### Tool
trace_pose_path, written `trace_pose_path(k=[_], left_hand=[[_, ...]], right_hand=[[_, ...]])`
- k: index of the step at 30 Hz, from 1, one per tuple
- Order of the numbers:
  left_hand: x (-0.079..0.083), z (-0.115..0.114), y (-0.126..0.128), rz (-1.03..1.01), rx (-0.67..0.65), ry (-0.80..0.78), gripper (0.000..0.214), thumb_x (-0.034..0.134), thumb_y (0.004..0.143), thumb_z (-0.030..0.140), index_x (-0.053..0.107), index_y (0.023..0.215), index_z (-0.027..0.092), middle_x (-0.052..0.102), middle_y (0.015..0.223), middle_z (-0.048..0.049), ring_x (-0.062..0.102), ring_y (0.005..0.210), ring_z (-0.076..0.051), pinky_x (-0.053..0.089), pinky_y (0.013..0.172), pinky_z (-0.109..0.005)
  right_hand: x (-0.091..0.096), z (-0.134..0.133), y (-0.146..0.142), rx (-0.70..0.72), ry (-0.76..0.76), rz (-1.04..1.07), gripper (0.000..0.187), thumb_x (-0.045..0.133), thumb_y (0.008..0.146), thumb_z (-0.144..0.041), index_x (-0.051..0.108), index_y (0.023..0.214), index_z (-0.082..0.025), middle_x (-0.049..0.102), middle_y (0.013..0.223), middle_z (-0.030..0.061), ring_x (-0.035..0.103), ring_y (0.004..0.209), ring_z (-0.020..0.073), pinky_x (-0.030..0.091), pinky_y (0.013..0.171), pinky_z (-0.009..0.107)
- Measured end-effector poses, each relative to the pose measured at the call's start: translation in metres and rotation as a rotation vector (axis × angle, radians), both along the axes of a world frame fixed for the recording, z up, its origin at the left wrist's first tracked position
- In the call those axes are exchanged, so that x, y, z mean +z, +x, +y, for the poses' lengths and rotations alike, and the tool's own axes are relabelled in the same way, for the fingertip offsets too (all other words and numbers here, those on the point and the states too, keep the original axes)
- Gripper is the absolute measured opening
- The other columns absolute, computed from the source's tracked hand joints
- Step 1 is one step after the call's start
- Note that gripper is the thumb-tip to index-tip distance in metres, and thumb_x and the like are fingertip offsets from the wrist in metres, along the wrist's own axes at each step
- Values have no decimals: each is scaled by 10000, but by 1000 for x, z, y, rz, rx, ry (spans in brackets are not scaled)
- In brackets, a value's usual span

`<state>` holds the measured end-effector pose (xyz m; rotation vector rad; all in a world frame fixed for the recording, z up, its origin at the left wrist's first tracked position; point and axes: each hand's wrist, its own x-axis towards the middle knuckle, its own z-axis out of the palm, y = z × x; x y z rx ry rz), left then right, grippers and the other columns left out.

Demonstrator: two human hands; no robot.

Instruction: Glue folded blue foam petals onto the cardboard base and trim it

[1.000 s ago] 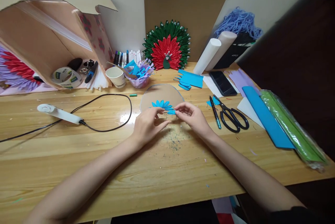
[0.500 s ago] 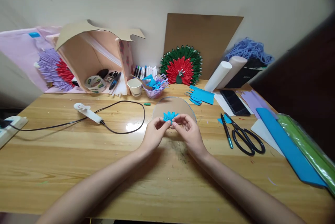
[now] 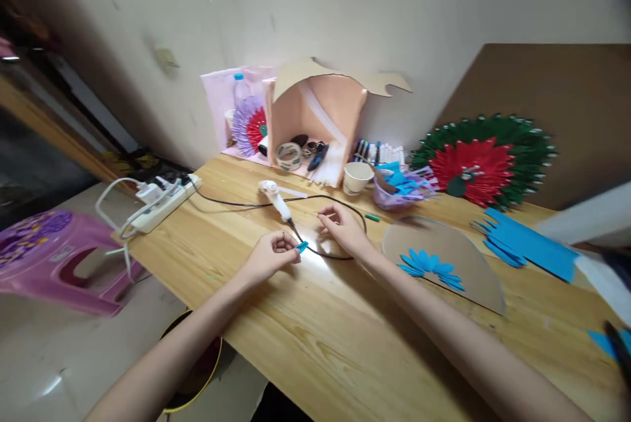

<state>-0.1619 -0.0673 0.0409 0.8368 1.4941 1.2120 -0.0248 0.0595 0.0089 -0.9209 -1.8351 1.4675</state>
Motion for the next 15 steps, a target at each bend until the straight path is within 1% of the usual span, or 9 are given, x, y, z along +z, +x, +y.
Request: trace_pose_path(k=[3, 5, 6, 8, 11, 13, 15], left_hand=[[-2, -11, -29, 20, 123, -3, 197, 730, 531, 222, 596, 639, 126, 624, 549, 2, 587, 526, -103, 478, 573, -229], [-5, -16, -45, 42, 215, 17, 199, 727, 546, 255, 609, 639, 124, 623, 555, -3, 579, 529, -104, 476, 562, -228], [-7, -17, -52, 52, 259, 33, 208, 725, 554, 275, 613, 641, 125, 622, 559, -4, 577, 533, -106, 477, 560, -231], [-9, -19, -64, 67, 344, 71, 230, 722, 564, 312, 617, 650, 127, 619, 568, -6, 576, 542, -112, 480, 567, -239], [-12, -18, -77, 94, 440, 105, 256, 715, 575, 350, 611, 649, 128, 617, 582, -10, 576, 559, -115, 480, 591, -245], [-15, -17, -83, 112, 477, 115, 268, 705, 589, 372, 605, 647, 130, 620, 597, -17, 578, 574, -118, 476, 602, -247], [-19, -15, -87, 121, 500, 120, 281, 698, 593, 389, 601, 655, 132, 623, 615, -21, 579, 590, -122, 468, 606, -247]], right_hand=[[-9, 5, -54, 38, 118, -60, 303, 565, 739, -387, 518, 938, -163, 598, 937, 76, 597, 761, 168, 500, 630, 303], [-11, 6, -84, 72, 212, -109, 373, 592, 718, -415, 529, 975, -152, 605, 964, 91, 593, 804, 189, 482, 714, 340], [-11, 6, -97, 94, 262, -136, 379, 599, 713, -420, 540, 975, -153, 611, 961, 95, 590, 823, 204, 468, 746, 357], [-9, 7, -117, 136, 353, -178, 317, 592, 727, -395, 567, 945, -167, 623, 949, 98, 583, 862, 234, 444, 782, 374], [-5, 8, -133, 165, 422, -199, 172, 529, 778, -325, 591, 862, -189, 636, 907, 89, 581, 877, 252, 428, 791, 363], [-4, 7, -132, 168, 438, -187, 169, 470, 812, -309, 593, 848, -198, 633, 901, 78, 576, 893, 249, 423, 798, 354], [-3, 4, -121, 139, 471, -190, 197, 441, 827, -328, 587, 848, -198, 620, 889, 71, 566, 891, 243, 421, 796, 351]])
